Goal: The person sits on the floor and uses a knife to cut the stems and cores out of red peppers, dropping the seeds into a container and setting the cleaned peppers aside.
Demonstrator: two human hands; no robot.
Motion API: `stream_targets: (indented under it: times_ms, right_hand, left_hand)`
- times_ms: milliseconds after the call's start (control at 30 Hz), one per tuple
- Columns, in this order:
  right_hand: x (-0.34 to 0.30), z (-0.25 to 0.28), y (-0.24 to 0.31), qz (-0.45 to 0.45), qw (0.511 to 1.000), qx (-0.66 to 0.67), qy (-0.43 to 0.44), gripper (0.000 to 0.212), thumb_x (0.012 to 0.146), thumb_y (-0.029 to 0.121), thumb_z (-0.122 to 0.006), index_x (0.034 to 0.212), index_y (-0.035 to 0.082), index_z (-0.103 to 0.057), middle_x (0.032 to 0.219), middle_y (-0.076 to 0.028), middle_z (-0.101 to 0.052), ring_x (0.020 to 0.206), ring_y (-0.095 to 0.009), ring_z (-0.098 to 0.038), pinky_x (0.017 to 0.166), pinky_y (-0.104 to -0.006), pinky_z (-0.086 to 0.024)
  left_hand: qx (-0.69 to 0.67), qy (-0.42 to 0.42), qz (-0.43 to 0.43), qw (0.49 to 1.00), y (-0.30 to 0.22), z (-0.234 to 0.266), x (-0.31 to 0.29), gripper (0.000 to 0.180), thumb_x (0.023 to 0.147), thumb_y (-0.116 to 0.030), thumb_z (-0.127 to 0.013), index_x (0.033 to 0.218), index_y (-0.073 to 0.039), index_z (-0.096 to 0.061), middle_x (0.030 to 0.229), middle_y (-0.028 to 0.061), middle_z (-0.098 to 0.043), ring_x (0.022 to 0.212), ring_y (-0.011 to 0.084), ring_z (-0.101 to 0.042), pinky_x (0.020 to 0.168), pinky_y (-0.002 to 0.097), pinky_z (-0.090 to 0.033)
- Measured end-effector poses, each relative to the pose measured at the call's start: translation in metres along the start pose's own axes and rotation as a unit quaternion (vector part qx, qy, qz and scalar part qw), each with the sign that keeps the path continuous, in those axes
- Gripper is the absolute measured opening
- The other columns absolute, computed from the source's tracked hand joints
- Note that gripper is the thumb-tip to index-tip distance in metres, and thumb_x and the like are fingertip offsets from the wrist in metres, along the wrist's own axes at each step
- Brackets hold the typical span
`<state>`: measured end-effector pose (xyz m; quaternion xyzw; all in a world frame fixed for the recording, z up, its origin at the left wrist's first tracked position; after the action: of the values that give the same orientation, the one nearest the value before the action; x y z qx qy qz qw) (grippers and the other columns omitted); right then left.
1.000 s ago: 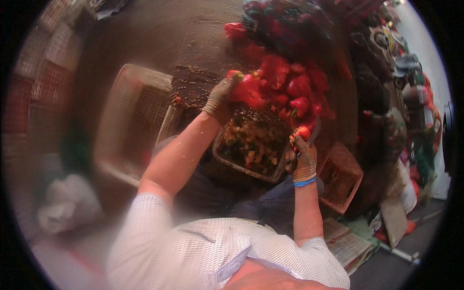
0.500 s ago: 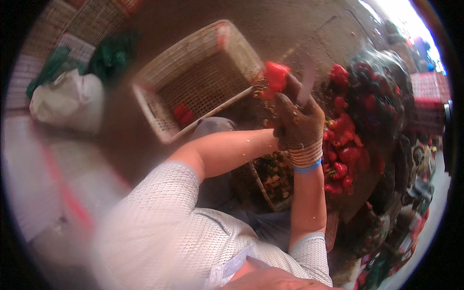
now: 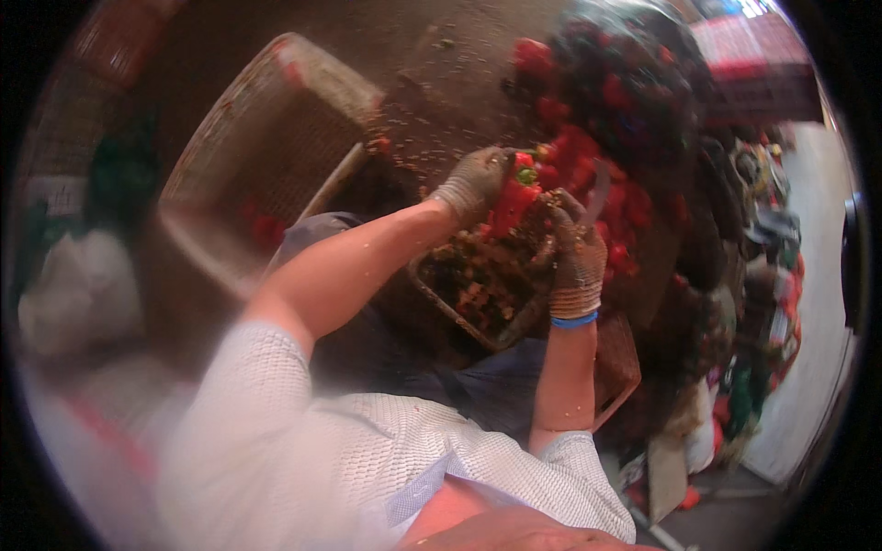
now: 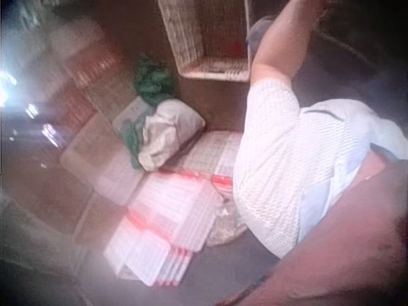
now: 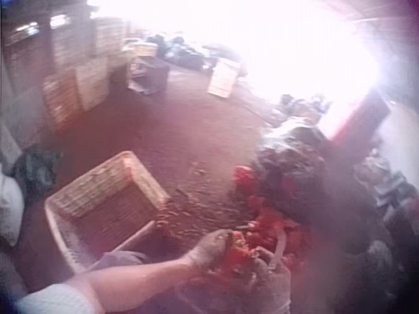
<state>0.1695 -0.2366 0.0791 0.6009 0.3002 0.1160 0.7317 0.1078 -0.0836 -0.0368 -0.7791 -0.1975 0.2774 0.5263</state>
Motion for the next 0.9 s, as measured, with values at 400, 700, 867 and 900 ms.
stream_targets:
  times_ms: [400,700,867,900]
  right_hand:
    - [-0.021,0.055,-0.027,0.082,0.984,-0.097,-0.122,0.031,0.094,0.018,-0.074,0.119,0.001,-0.069,0.095,-0.003,-0.072,0.075,-0.009,-0.063,0.066,-0.0278,-0.052]
    - [-0.033,0.088,-0.06,0.026,0.98,-0.186,-0.057,0.031,0.092,0.027,-0.073,0.114,0.004,-0.07,0.096,-0.014,-0.075,0.089,-0.023,-0.071,0.077,-0.0368,-0.056]
    - [-0.033,0.086,-0.041,0.064,0.986,-0.151,-0.039,0.033,0.088,0.025,-0.078,0.111,0.003,-0.071,0.099,-0.014,-0.075,0.091,-0.025,-0.073,0.078,-0.0382,-0.056]
    - [-0.035,0.085,-0.04,0.075,0.987,-0.134,-0.039,0.032,0.087,0.024,-0.079,0.11,0.003,-0.071,0.099,-0.014,-0.075,0.09,-0.025,-0.073,0.078,-0.0379,-0.056]
  left_hand:
    - [0.246,0.082,-0.239,0.936,-0.024,-0.066,-0.034,0.028,0.106,-0.031,-0.053,0.111,-0.004,-0.062,0.094,0.0184,-0.067,0.083,0.0337,-0.067,0.075,0.0398,-0.053]
    - [0.333,0.116,-0.354,0.866,-0.019,-0.109,-0.067,0.017,0.1,-0.02,-0.063,0.107,-0.004,-0.063,0.09,0.0137,-0.071,0.077,0.0309,-0.071,0.067,0.0379,-0.055]
    - [0.089,0.143,-0.074,0.983,0.002,-0.115,-0.059,0.029,0.105,-0.03,-0.057,0.108,-0.002,-0.065,0.097,0.0075,-0.07,0.09,0.0181,-0.069,0.076,0.0332,-0.054]
    - [0.069,0.129,-0.084,0.986,0.008,-0.114,-0.053,0.03,0.106,-0.03,-0.055,0.108,-0.002,-0.066,0.099,0.0067,-0.07,0.095,0.0171,-0.069,0.077,0.0319,-0.053]
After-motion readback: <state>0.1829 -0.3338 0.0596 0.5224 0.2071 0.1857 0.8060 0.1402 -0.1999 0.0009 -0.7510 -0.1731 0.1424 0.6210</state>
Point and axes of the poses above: each hand's wrist, its own x-axis towards the middle knuckle, its own z-axis out of the back of the hand, y = z × x, the point moved 2 cm from there along x, towards the middle knuckle
